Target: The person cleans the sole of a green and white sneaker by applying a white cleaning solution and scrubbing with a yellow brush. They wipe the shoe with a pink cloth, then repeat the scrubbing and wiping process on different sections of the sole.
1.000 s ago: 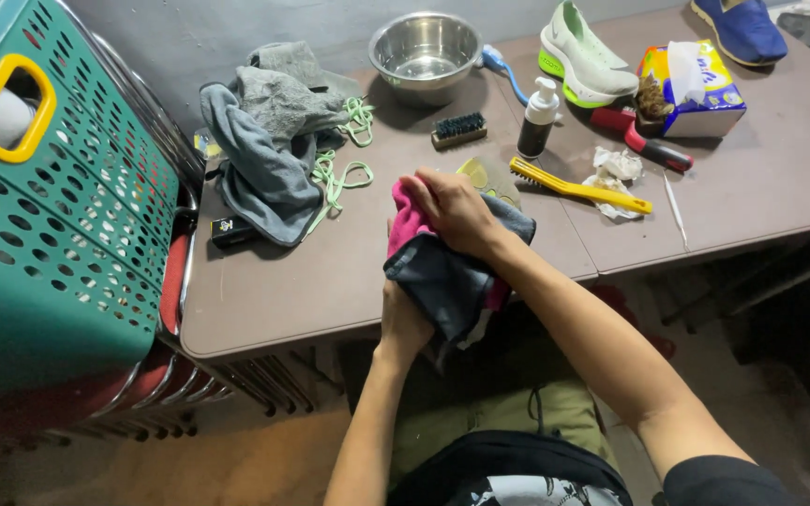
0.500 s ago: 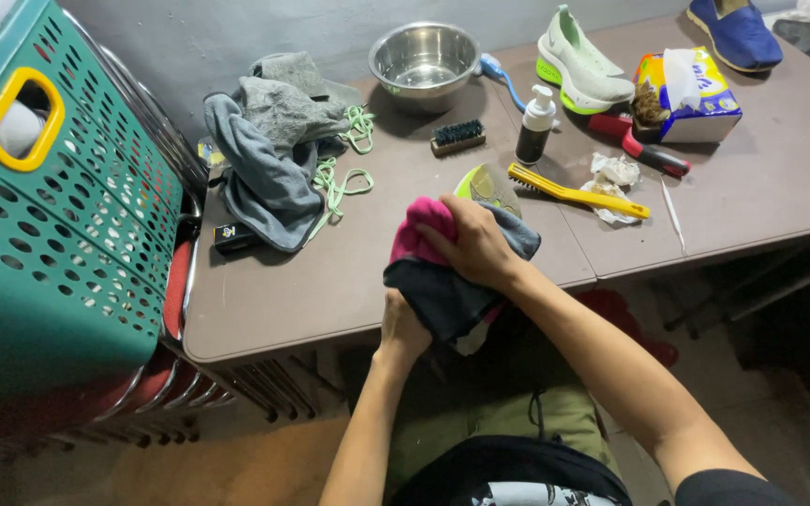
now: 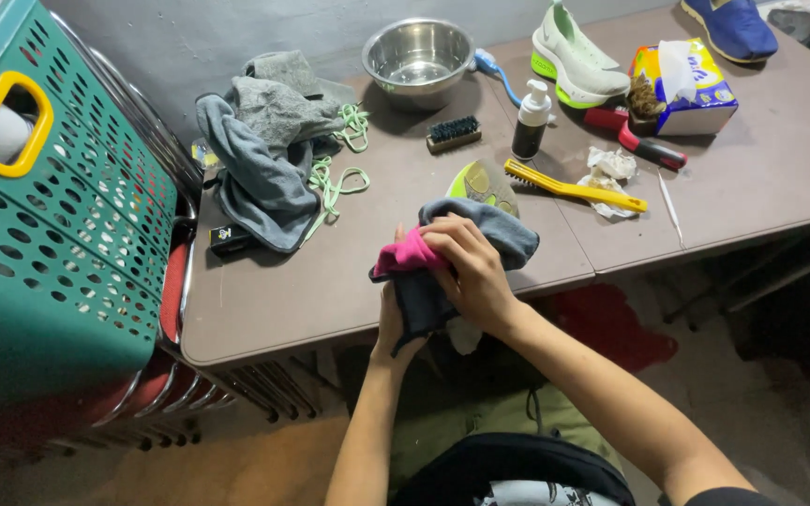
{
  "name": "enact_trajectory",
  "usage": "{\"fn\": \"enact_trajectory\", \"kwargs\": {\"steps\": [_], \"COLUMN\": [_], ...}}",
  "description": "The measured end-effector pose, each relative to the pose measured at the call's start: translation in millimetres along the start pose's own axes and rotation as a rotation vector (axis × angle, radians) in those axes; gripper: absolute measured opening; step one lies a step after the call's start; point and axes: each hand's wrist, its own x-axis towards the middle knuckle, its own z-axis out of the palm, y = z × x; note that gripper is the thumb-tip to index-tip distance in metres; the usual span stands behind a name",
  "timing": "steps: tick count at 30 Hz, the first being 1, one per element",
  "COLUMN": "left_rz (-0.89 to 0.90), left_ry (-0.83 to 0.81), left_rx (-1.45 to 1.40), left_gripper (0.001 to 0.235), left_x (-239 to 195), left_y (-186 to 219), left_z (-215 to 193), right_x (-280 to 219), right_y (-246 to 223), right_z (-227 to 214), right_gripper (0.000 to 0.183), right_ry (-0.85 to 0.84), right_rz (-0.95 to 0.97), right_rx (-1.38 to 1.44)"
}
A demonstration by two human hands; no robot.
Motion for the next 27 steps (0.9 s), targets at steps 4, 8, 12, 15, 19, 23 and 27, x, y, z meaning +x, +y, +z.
{"fn": "enact_trajectory", "kwargs": {"steps": [4,8,12,15,19,23,27], "left_rz": [-0.065,-0.167,-0.272,-0.266,-0.224,-0.192,-0.169], "left_ry": [0.029,0.039,0.071,0.055,0.056,0.059,0.051], "left_rx": [-0.028,-0.080,-0.126,-0.224,-0.152,-0.139,-0.128], "left_gripper": [0.070,0.091,0.113,0.120,0.114,0.113,0.105], "left_x": [5.7,3.9,3.5,5.5,3.2,6.9,6.3], "left_y": [0.4,3.6,6.8,22.9,35.9,35.8,16.2], "left_z": [-0.1,0.6,-2.4,-14.8,-15.9,-22.3,-13.6], "right_x": [-24.9,-40.8,-15.3,-29.4,19.3,18.5,-11.7], "right_y": [-17.8,-23.7,-31.3,35.5,46.6,49.2,27.9], "right_z": [-13.9,-31.9,-72.5,-82.5,-64.5,-26.7,-31.1], "right_gripper": [0.020,0.028,0.037,0.031,0.032,0.016,0.018], "right_ry": [0.019,-0.099,-0.212,0.063,0.227,0.033,-0.057], "right_rz": [-0.057,-0.116,0.057,0.232,0.381,0.309,0.339], "right_rx": [-0.039,-0.064,0.234,0.023,-0.035,-0.051,-0.075]}}
